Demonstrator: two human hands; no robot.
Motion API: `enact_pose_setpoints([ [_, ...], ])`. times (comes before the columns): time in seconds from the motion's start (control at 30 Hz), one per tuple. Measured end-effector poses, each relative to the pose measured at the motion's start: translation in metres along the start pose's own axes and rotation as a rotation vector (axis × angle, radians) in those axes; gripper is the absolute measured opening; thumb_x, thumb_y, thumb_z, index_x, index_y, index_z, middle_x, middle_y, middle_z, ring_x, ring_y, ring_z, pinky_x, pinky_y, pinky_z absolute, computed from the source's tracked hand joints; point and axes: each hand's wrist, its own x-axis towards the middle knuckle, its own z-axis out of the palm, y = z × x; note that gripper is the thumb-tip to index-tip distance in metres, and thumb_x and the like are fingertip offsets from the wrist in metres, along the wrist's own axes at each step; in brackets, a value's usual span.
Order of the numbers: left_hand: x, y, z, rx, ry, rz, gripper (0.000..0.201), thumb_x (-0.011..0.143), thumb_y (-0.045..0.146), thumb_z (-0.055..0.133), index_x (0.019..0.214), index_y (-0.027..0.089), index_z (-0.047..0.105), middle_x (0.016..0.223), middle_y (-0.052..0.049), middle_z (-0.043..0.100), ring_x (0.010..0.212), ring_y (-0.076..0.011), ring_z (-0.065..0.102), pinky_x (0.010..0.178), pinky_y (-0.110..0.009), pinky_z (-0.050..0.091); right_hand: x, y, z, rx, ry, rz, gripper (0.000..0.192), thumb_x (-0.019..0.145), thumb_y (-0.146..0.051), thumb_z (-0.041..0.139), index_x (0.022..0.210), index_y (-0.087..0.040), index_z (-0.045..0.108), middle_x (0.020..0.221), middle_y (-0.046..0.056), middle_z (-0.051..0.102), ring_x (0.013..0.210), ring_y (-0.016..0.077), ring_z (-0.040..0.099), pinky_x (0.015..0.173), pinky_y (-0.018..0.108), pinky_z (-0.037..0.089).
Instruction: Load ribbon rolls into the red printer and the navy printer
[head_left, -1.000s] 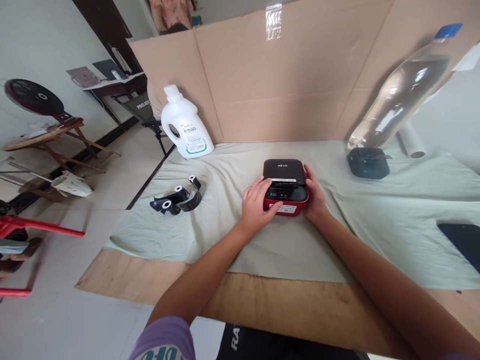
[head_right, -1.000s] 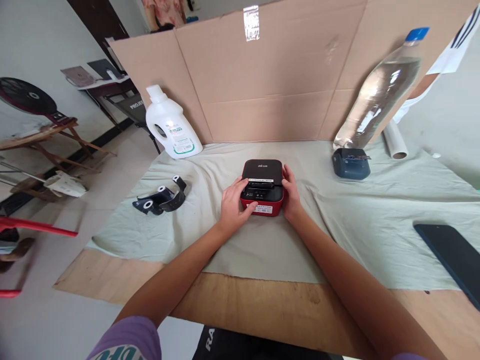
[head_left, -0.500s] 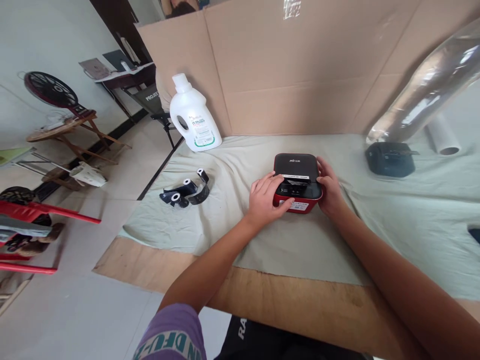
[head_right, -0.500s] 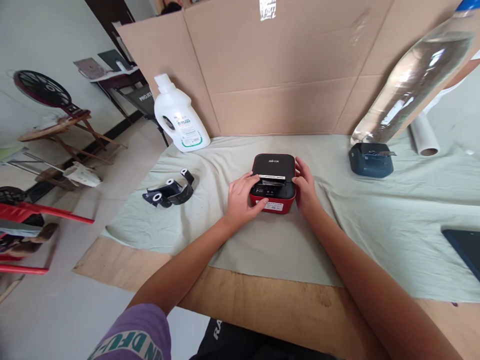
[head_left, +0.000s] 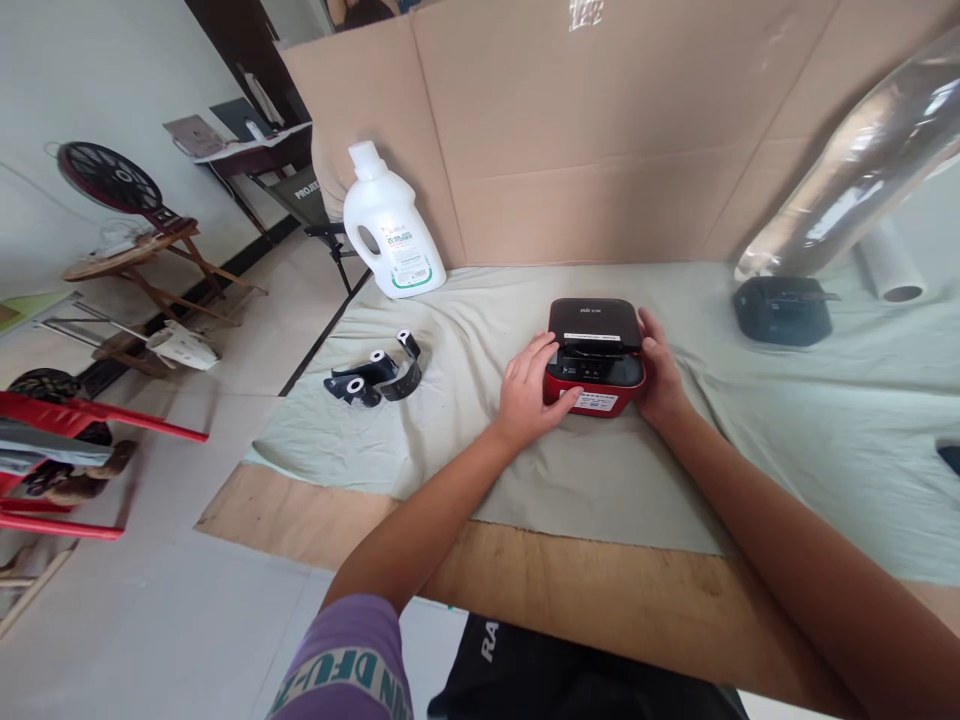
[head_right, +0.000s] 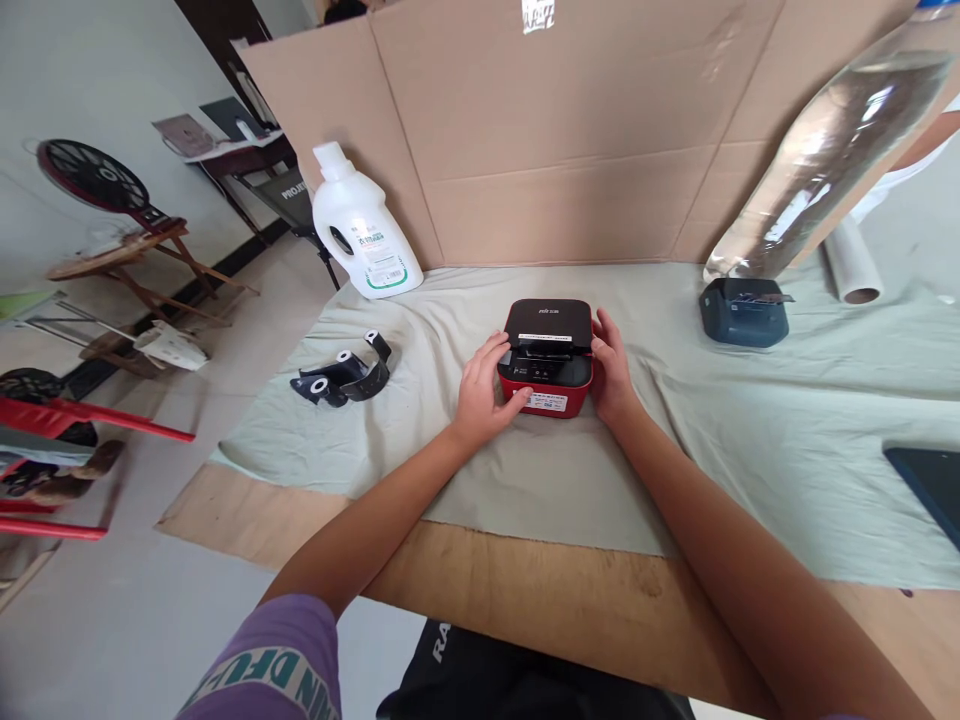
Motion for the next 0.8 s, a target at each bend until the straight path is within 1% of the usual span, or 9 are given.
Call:
enact_pose_setpoints([
  [0.1, 0.001, 0.001, -0.003, 0.041, -0.022, -0.038, 0.059, 0.091, 0.052, 0.058, 0.137, 0.018, 0.048, 0.139, -0.016, 0.059, 0.136, -0.0285, 0.050, 0.112, -0.045, 0.038, 0.001, -0.001, -0.002, -0.063, -0.028, -0.012, 0.058, 0.075, -0.052, 0.071, 0.130, -0.038, 0.059, 0.145, -0.001, 0.057, 0.139, 0.0286, 0.049, 0.116, 0.050, 0.040],
  [0.23, 0.003, 0.004, -0.006, 0.105, -0.057, -0.072, 0.059, 0.088, 0.054, 0.060, 0.135, 0.020, 0.053, 0.136, -0.013, 0.062, 0.128, -0.0289, 0.054, 0.109, -0.043, 0.038, 0.003, -0.005, -0.002, -0.126, -0.034, -0.006, 0.059, 0.076, -0.049, 0.067, 0.133, -0.038, 0.057, 0.146, -0.001, 0.057, 0.138, 0.0300, 0.049, 0.113, 0.052, 0.043],
  [0.37, 0.004, 0.006, -0.009, 0.147, -0.089, -0.117, 0.060, 0.086, 0.057, 0.061, 0.133, 0.020, 0.056, 0.131, -0.012, 0.066, 0.117, -0.0281, 0.058, 0.103, -0.040, 0.040, 0.007, -0.010, -0.001, -0.144, -0.027, -0.001, 0.055, 0.073, -0.041, 0.068, 0.127, -0.037, 0.061, 0.141, -0.001, 0.061, 0.135, 0.0302, 0.053, 0.110, 0.051, 0.047],
  [0.5, 0.004, 0.007, -0.009, 0.150, -0.089, -0.110, 0.057, 0.087, 0.057, 0.060, 0.130, 0.020, 0.057, 0.132, -0.012, 0.065, 0.110, -0.0273, 0.061, 0.098, -0.040, 0.042, 0.007, -0.011, -0.003, -0.162, -0.049, -0.025, 0.051, 0.073, -0.039, 0.067, 0.124, -0.034, 0.064, 0.137, 0.001, 0.064, 0.130, 0.0305, 0.056, 0.108, 0.051, 0.048],
  [0.6, 0.003, 0.007, -0.007, 0.111, -0.080, -0.099, 0.054, 0.089, 0.054, 0.060, 0.130, 0.019, 0.055, 0.136, -0.013, 0.063, 0.114, -0.0273, 0.060, 0.099, -0.041, 0.043, 0.006, -0.004, -0.005, -0.134, -0.048, -0.056, 0.052, 0.074, -0.041, 0.067, 0.125, -0.034, 0.064, 0.139, 0.000, 0.063, 0.132, 0.0295, 0.055, 0.110, 0.050, 0.046],
  [0.7, 0.001, 0.004, -0.003, 0.013, -0.081, -0.075, 0.056, 0.090, 0.050, 0.061, 0.135, 0.019, 0.050, 0.143, -0.015, 0.057, 0.129, -0.0276, 0.055, 0.108, -0.043, 0.042, 0.005, 0.003, -0.006, -0.114, -0.051, -0.071, 0.052, 0.076, -0.043, 0.068, 0.127, -0.033, 0.064, 0.140, 0.000, 0.062, 0.133, 0.0289, 0.054, 0.112, 0.048, 0.044],
  [0.77, 0.000, 0.000, -0.002, -0.054, -0.102, -0.095, 0.067, 0.088, 0.051, 0.066, 0.142, 0.019, 0.044, 0.150, -0.016, 0.050, 0.138, -0.0285, 0.049, 0.113, -0.044, 0.041, 0.002, 0.005, -0.005, -0.137, -0.030, -0.071, 0.050, 0.079, -0.045, 0.067, 0.127, -0.032, 0.064, 0.138, 0.001, 0.064, 0.133, 0.0288, 0.055, 0.114, 0.049, 0.043],
  [0.8, -0.001, -0.001, -0.002, -0.086, -0.117, -0.135, 0.076, 0.085, 0.052, 0.070, 0.146, 0.019, 0.040, 0.153, -0.017, 0.046, 0.140, -0.0294, 0.047, 0.114, -0.045, 0.041, -0.002, 0.003, -0.005, -0.153, -0.018, -0.067, 0.049, 0.081, -0.047, 0.066, 0.127, -0.032, 0.064, 0.138, 0.002, 0.065, 0.133, 0.0287, 0.055, 0.115, 0.049, 0.042],
])
